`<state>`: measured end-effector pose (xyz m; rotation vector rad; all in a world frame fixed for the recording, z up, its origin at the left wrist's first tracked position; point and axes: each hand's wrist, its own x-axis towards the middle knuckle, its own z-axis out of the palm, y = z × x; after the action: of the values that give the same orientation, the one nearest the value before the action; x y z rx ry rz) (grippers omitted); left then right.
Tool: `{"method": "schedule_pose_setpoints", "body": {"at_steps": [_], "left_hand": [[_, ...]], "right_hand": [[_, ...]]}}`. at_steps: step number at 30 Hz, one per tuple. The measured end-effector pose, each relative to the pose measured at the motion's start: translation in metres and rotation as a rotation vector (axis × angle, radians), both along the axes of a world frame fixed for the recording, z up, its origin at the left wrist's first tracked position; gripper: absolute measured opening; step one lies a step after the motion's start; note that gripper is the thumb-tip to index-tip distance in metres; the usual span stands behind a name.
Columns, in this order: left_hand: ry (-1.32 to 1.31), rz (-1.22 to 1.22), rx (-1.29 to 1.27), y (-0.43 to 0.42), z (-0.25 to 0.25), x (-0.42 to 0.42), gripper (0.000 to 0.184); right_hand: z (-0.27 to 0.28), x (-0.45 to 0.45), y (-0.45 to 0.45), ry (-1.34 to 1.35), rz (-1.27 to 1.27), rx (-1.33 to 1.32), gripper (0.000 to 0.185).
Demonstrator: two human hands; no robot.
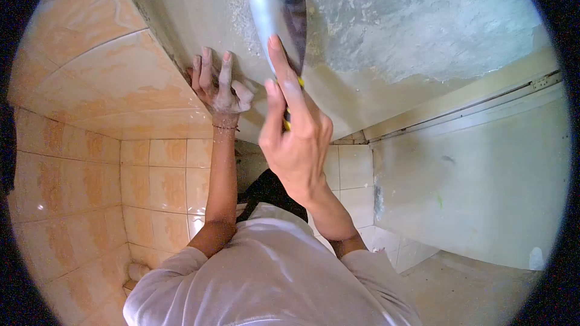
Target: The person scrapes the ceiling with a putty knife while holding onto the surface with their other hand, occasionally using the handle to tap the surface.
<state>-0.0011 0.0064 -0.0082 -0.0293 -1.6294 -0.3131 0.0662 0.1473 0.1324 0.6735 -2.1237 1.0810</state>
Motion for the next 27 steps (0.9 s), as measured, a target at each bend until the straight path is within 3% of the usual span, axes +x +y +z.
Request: {"method": "schedule_pose_setpoints", "body": {"at_steps": [1,11,13,15,27], "left_hand": [[-0.007,-0.003,0.002,0.001,-0.002,0.001,0.055],[-0.038,0.024,-0.062,0.002,0.007,0.007,0.057],[-0.028,0.012,-0.066,0.0,0.009,0.007,0.057],[-0.05,0.014,-0.068,0.0,0.008,0.006,0.057],[-0.09,0.0,-0.048,0.002,0.008,0.011,0.058]], "right_hand": [[-0.001,-0.001,-0.002,0.092,0.001,-0.031,0.037],[0.012,0.011,-0.002,-0.042,-0.009,-0.084,0.036],[0.008,0.004,0.002,0.102,-0.014,-0.082,0.036],[0.014,0.01,0.004,-0.021,-0.049,-0.048,0.036],[0.017,0.015,0.004,-0.051,-0.041,-0.085,0.037]]}}
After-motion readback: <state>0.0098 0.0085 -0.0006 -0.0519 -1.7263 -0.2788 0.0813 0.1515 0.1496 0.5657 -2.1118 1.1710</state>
